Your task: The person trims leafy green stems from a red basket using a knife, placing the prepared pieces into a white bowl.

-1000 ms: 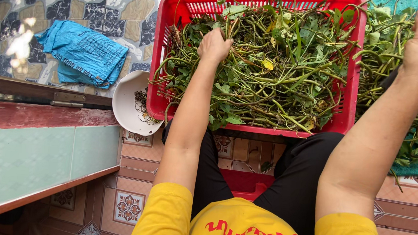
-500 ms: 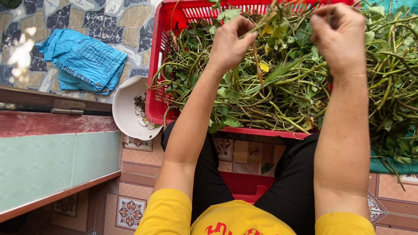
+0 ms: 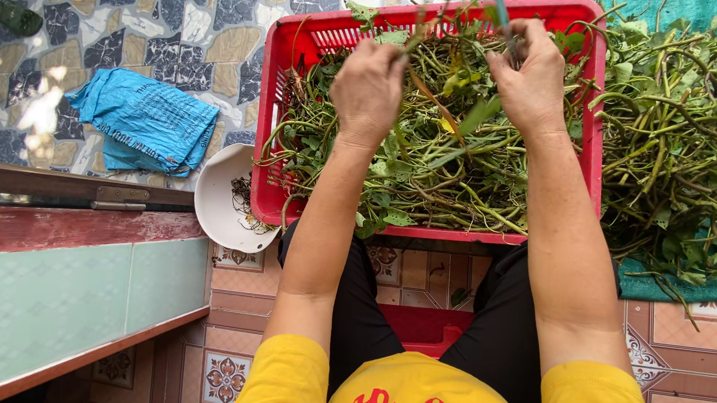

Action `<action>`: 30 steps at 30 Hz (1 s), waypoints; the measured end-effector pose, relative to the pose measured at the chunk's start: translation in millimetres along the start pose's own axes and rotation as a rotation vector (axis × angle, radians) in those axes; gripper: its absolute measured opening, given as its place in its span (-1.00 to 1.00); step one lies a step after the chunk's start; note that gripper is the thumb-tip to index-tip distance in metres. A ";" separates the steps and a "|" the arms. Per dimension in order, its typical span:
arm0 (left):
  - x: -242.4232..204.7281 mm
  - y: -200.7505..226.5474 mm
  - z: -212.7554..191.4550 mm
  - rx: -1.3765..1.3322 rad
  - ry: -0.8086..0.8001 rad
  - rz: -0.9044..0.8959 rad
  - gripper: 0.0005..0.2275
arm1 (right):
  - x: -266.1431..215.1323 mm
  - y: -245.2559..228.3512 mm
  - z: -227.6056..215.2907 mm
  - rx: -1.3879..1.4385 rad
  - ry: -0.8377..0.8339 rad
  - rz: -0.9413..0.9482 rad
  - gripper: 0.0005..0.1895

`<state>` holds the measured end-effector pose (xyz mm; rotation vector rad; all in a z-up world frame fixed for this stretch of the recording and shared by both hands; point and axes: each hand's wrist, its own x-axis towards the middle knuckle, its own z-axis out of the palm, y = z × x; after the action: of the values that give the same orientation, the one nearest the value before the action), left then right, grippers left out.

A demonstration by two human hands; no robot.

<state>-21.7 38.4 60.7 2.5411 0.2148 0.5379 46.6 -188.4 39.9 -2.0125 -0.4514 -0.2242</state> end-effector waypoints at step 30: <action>2.3 6.5 -65.9 -0.877 0.093 0.364 -0.91 | -8.5 -21.9 -22.1 0.449 -0.001 -0.116 -0.39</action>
<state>-46.8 64.2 116.4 1.6943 -0.3868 0.6944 30.7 -200.7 65.2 -1.5493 -0.5656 -0.1748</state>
